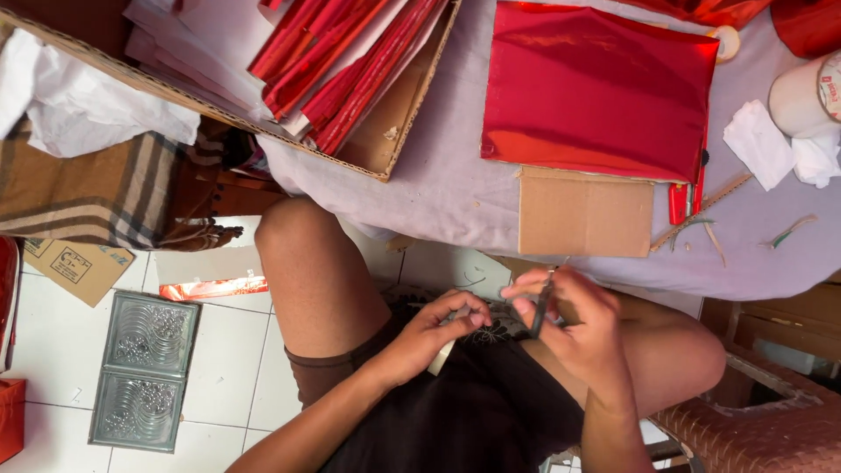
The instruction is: The person is assembling a gift bag by applying double-sided tape to red metallic paper and folding it into shape.
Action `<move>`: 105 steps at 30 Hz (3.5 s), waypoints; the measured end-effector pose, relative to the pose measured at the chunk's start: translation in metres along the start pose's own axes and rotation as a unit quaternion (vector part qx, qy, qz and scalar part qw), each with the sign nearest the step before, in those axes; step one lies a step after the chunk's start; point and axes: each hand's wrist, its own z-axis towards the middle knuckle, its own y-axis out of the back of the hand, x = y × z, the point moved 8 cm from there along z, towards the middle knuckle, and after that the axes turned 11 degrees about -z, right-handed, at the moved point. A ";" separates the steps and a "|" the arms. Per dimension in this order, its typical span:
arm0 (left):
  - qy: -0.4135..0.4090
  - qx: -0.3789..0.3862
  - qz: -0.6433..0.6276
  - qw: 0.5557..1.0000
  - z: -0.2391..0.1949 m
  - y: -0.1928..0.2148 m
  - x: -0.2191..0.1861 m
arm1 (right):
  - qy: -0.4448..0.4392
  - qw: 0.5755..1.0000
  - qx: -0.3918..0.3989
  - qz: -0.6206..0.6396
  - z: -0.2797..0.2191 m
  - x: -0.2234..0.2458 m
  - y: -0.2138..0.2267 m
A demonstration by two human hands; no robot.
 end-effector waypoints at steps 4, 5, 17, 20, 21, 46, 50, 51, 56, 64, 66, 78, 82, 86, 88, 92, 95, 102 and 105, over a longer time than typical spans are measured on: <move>-0.009 0.059 0.077 0.995 0.006 -0.029 -0.003 | -0.080 0.995 0.020 0.056 -0.027 -0.021 -0.012; -0.022 0.073 0.089 0.993 0.009 -0.036 -0.002 | -0.090 0.994 0.011 0.056 -0.033 -0.029 -0.011; 0.009 0.115 0.168 0.979 0.033 -0.094 0.012 | -0.172 0.968 -0.055 0.176 -0.078 -0.091 0.020; 0.022 0.108 0.162 0.981 0.049 -0.110 0.020 | -0.167 0.967 -0.103 0.162 -0.086 -0.108 0.042; 0.020 0.088 0.145 0.985 0.056 -0.113 0.022 | -0.164 0.966 -0.127 0.152 -0.089 -0.113 0.052; -0.047 -0.003 -0.006 0.999 0.118 -0.166 0.063 | -0.142 0.973 0.181 0.026 -0.074 -0.193 0.151; -0.041 -0.009 -0.018 0.999 0.115 -0.165 0.065 | -0.162 0.952 0.256 0.041 -0.059 -0.192 0.137; -0.040 -0.013 -0.026 0.999 0.115 -0.164 0.064 | -0.166 0.947 0.268 0.058 -0.053 -0.187 0.132; 0.005 -0.011 -0.040 0.999 0.112 -0.169 0.055 | -0.178 0.938 0.290 0.062 -0.046 -0.192 0.124; 0.063 -0.024 -0.068 0.995 0.106 -0.163 0.064 | -0.161 0.928 0.334 0.043 -0.057 -0.198 0.117; 0.054 -0.026 -0.065 0.996 0.105 -0.161 0.065 | -0.203 0.899 0.385 0.054 -0.071 -0.199 0.111; -0.019 0.112 0.109 0.988 0.094 -0.184 0.043 | -0.145 0.982 0.037 0.119 -0.087 -0.188 0.109; -0.008 0.119 0.113 0.986 0.100 -0.185 0.047 | -0.137 0.983 0.015 0.119 -0.066 -0.156 0.116; 0.091 0.055 0.023 0.994 0.117 -0.174 0.091 | -0.153 0.988 -0.015 0.029 -0.064 -0.162 0.132; 0.138 0.013 -0.034 0.990 0.122 -0.173 0.106 | -0.139 0.989 -0.053 0.015 -0.058 -0.163 0.138; 0.146 -0.002 -0.042 0.988 0.122 -0.185 0.087 | -0.104 0.987 -0.109 -0.060 -0.039 -0.147 0.146; 0.126 -0.006 -0.006 0.992 0.123 -0.186 0.088 | -0.055 0.979 -0.124 -0.150 -0.030 -0.135 0.147; 0.061 0.022 0.025 0.998 0.127 -0.188 0.082 | 0.057 0.918 -0.164 -0.358 -0.029 -0.112 0.161; 0.039 0.038 0.002 0.999 0.125 -0.192 0.072 | -0.059 0.989 0.001 -0.138 -0.053 -0.159 0.163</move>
